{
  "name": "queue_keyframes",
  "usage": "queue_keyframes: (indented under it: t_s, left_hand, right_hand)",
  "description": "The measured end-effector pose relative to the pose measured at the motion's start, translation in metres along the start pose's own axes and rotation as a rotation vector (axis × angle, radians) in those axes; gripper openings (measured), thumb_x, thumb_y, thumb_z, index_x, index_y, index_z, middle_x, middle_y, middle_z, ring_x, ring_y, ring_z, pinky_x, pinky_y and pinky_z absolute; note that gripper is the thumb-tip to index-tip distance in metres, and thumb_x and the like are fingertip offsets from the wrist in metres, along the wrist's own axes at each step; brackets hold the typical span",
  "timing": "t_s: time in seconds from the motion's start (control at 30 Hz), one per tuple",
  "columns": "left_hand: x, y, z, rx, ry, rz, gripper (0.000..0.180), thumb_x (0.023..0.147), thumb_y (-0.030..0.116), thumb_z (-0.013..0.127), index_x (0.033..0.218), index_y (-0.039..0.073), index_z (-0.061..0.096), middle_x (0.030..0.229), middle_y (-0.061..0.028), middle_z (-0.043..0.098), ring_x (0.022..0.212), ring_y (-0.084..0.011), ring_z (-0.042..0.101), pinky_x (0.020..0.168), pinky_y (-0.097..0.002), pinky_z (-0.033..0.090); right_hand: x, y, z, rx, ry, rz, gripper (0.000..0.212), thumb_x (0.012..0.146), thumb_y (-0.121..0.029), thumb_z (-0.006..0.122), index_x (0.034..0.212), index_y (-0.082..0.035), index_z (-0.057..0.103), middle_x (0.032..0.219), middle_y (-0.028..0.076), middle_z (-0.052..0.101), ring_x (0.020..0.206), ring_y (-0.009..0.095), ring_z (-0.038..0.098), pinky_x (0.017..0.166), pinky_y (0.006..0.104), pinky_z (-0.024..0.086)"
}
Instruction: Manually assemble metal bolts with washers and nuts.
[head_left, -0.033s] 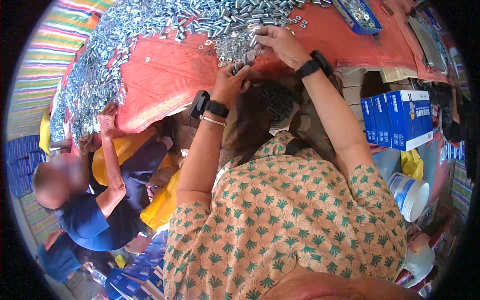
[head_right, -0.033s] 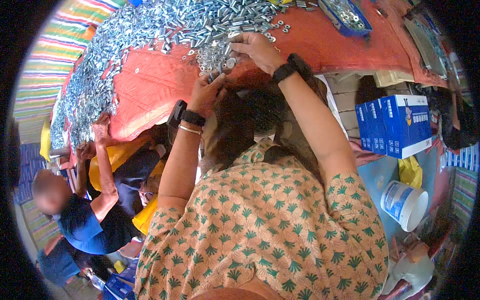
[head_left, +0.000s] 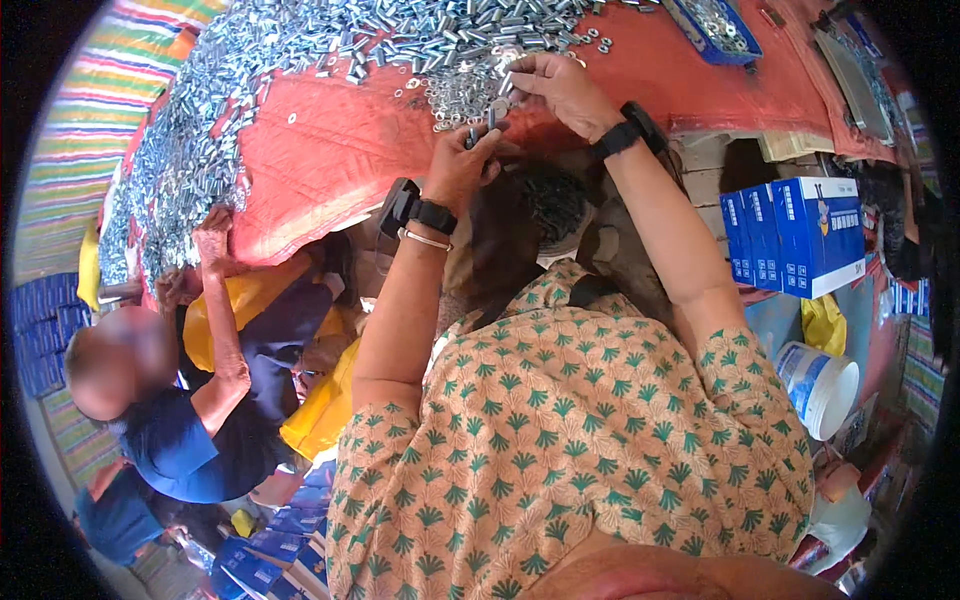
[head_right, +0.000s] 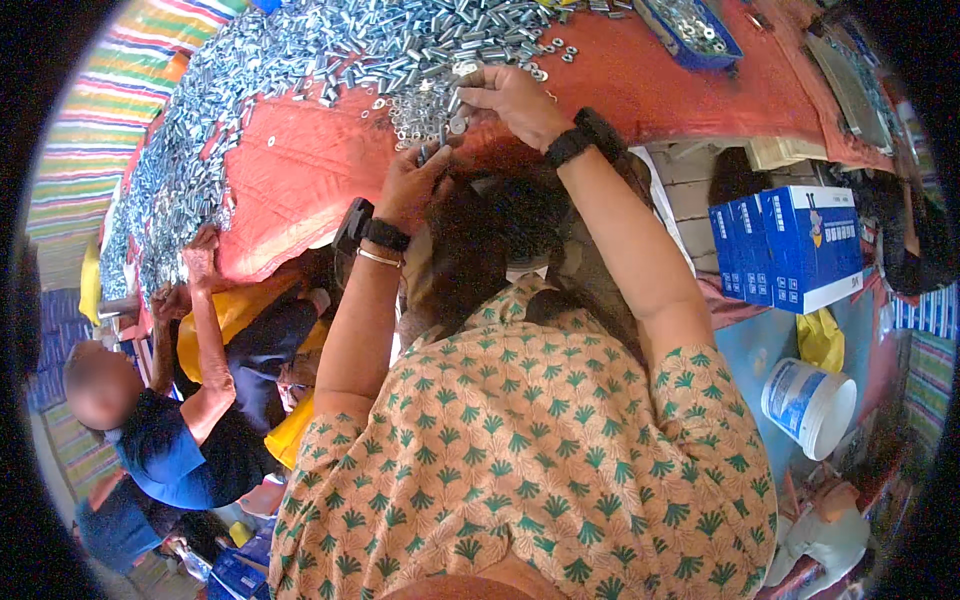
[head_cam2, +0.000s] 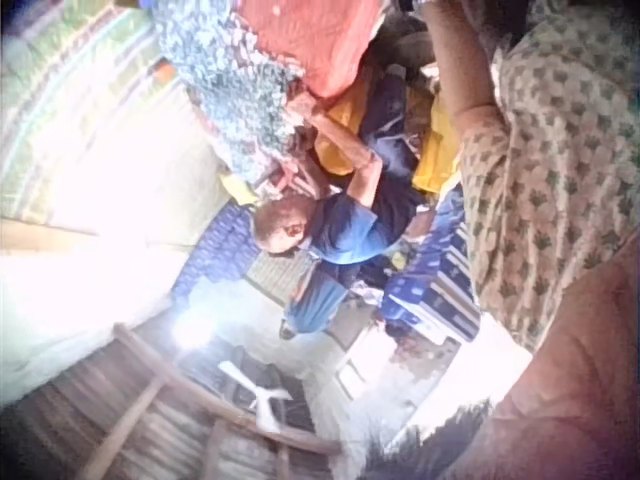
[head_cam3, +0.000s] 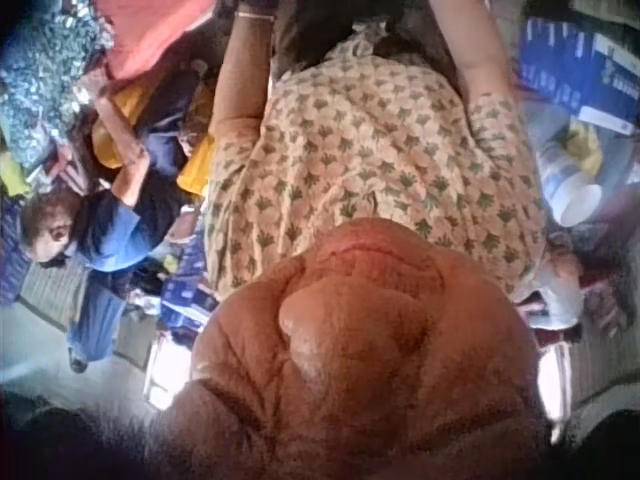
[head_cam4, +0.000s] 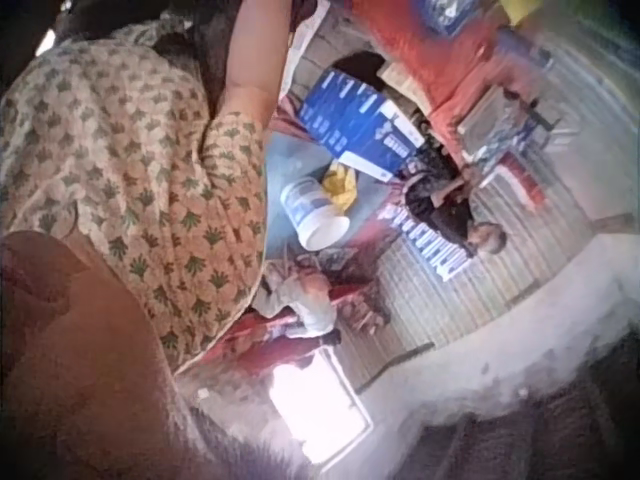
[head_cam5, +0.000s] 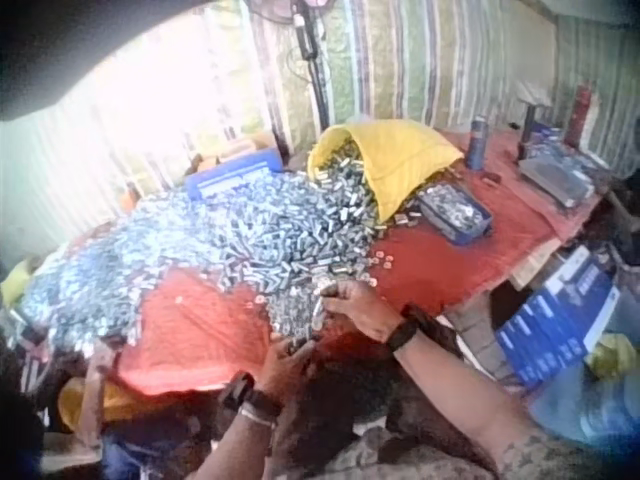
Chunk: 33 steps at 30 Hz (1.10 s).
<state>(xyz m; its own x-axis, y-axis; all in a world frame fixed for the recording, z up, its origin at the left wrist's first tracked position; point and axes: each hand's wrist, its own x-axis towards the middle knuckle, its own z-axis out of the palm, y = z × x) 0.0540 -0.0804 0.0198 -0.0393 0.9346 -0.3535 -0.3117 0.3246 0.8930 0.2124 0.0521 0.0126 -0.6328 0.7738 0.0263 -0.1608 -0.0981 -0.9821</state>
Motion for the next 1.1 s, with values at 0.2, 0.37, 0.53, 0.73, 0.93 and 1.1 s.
queue_keyframes:
  t_s: [0.2,0.37,0.53,0.73,0.93,1.1]
  left_hand:
    - [-0.001,-0.005,0.007,0.164,-0.092,0.033,0.018,0.090,0.016,0.058,0.105,0.007,0.062,0.072,-0.0021,0.064,0.053,-0.0041,0.049,0.044,-0.0161,0.034]
    - [-0.009,-0.007,0.012,0.308,-0.077,0.024,0.020,0.090,0.017,0.058,0.104,0.003,0.063,0.077,0.0031,0.060,0.058,-0.0027,0.048,0.050,-0.0167,0.038]
    - [-0.016,-0.008,0.016,0.061,-0.111,-0.019,0.018,0.091,0.014,0.057,0.103,0.002,0.061,0.081,-0.0047,0.066,0.058,-0.0038,0.050,0.050,-0.0168,0.038]
    - [-0.013,-0.023,0.008,0.038,-0.005,0.012,0.016,0.091,0.015,0.056,0.099,0.001,0.059,0.079,-0.0060,0.065,0.055,-0.0046,0.048,0.048,-0.0169,0.036]
    - [-0.014,-0.034,0.000,-0.051,0.123,0.077,0.017,0.091,0.015,0.056,0.099,0.000,0.057,0.074,-0.0059,0.064,0.049,-0.0051,0.045,0.042,-0.0179,0.032]
    - [-0.018,-0.032,0.001,-0.113,0.144,0.076,0.018,0.091,0.015,0.056,0.100,0.000,0.056,0.071,-0.0055,0.063,0.047,-0.0054,0.044,0.041,-0.0181,0.031]
  right_hand:
    - [-0.032,0.000,0.010,0.014,-0.092,-0.007,0.019,0.087,-0.010,0.061,0.100,0.004,0.059,0.084,0.007,0.064,0.074,0.013,0.063,0.069,0.0252,0.051]
    - [-0.051,0.003,0.006,-0.133,-0.088,0.124,0.021,0.087,-0.012,0.061,0.103,0.001,0.058,0.088,0.006,0.064,0.074,0.011,0.061,0.068,0.0234,0.051]
    - [-0.055,0.006,0.008,-0.081,-0.172,0.128,0.019,0.086,-0.013,0.063,0.100,-0.001,0.059,0.088,0.003,0.063,0.072,0.010,0.061,0.066,0.0229,0.051]
    - [-0.045,0.000,0.014,-0.272,-0.241,0.165,0.019,0.086,-0.017,0.064,0.098,-0.002,0.063,0.080,0.001,0.061,0.071,0.007,0.059,0.063,0.0218,0.049]
    - [0.000,0.031,0.021,-1.151,0.087,-0.517,0.020,0.075,-0.013,0.065,0.093,-0.004,0.062,0.085,0.012,0.060,0.082,0.033,0.059,0.069,0.0397,0.048]
    - [-0.003,0.035,0.031,-1.246,0.107,-0.532,0.015,0.075,-0.015,0.065,0.081,-0.003,0.058,0.080,0.012,0.055,0.079,0.034,0.057,0.066,0.0425,0.047]
